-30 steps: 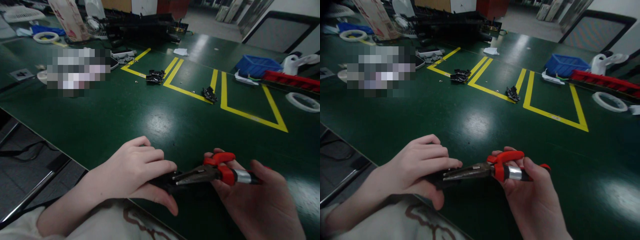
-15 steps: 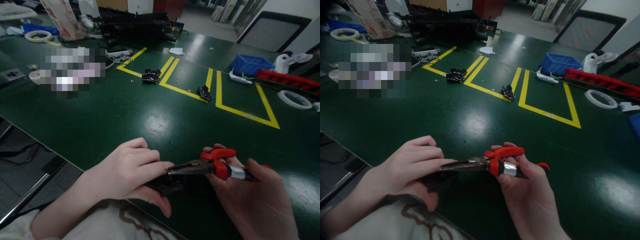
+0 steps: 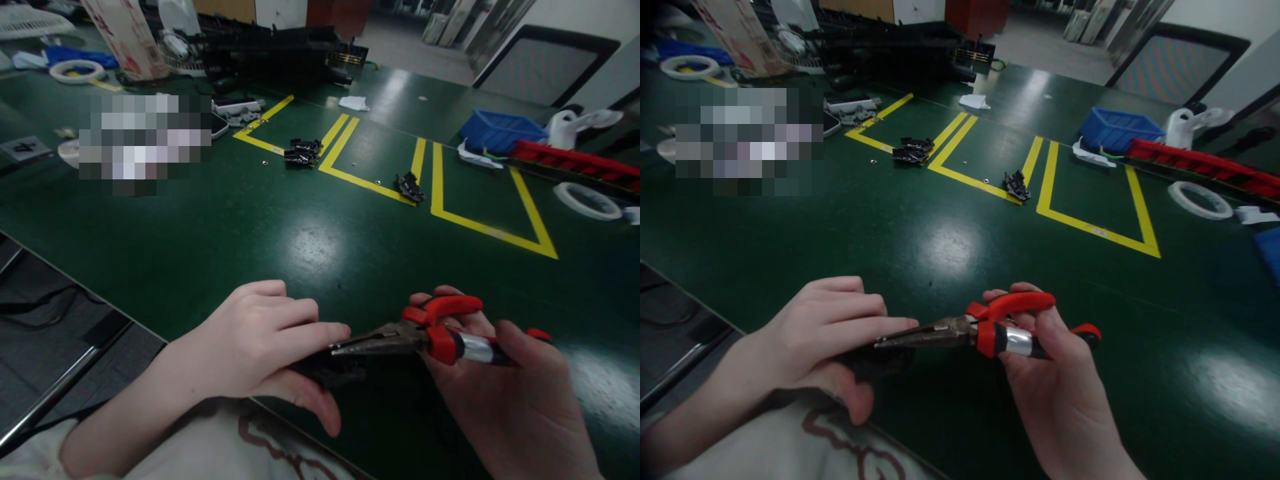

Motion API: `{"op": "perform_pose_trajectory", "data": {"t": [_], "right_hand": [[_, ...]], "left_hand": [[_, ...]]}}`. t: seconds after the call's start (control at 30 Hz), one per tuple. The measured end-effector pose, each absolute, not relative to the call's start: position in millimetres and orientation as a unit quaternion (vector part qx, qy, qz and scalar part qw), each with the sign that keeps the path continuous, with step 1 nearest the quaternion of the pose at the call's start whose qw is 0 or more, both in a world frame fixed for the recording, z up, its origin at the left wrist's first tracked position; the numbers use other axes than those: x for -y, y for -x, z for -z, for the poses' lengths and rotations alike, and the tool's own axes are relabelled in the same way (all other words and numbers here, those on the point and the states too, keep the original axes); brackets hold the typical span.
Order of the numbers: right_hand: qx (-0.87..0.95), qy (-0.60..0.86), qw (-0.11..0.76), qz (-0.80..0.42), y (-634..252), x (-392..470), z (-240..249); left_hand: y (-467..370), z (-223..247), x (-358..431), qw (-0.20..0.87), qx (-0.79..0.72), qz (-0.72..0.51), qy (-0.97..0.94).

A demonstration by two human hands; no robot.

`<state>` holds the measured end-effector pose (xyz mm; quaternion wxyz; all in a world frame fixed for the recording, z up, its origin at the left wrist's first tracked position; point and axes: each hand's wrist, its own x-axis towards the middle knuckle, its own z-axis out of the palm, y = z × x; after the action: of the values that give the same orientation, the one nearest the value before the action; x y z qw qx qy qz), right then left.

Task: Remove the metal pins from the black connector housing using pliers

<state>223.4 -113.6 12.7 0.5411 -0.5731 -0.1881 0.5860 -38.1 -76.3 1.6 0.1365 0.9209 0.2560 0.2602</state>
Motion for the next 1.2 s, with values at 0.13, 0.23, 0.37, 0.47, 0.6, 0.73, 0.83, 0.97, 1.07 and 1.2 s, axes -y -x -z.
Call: {"op": "perform_pose_trajectory", "data": {"t": [0.13,0.23,0.37,0.47,0.6,0.73,0.83,0.97,1.07,1.2], "right_hand": [[0.183,0.568,0.535,-0.598,-223,113,-13],[0.174,0.565,0.531,-0.607,-222,112,-12],[0.165,0.570,0.526,-0.609,-222,111,-12],[0.177,0.574,0.529,-0.599,-222,110,-12],[0.206,0.565,0.544,-0.585,-223,111,-14],[0.215,0.572,0.560,-0.560,-219,109,-17],[0.210,0.592,0.566,-0.534,-216,107,-19],[0.225,0.598,0.574,-0.513,-217,107,-20],[0.253,0.580,0.582,-0.510,-218,111,-20],[0.305,0.563,0.603,-0.476,-216,115,-24]], "left_hand": [[38,-2,77,0.130,-0.242,-0.265,-0.924],[37,-3,77,0.120,-0.239,-0.265,-0.926],[38,-2,77,0.119,-0.237,-0.265,-0.927],[37,-1,77,0.121,-0.243,-0.265,-0.925],[37,-2,76,0.127,-0.243,-0.270,-0.923],[38,-4,75,0.149,-0.251,-0.269,-0.918],[38,-5,76,0.176,-0.281,-0.257,-0.907],[38,-6,77,0.199,-0.308,-0.258,-0.894],[37,-7,76,0.223,-0.317,-0.265,-0.883],[37,-9,75,0.258,-0.324,-0.273,-0.868]]}}
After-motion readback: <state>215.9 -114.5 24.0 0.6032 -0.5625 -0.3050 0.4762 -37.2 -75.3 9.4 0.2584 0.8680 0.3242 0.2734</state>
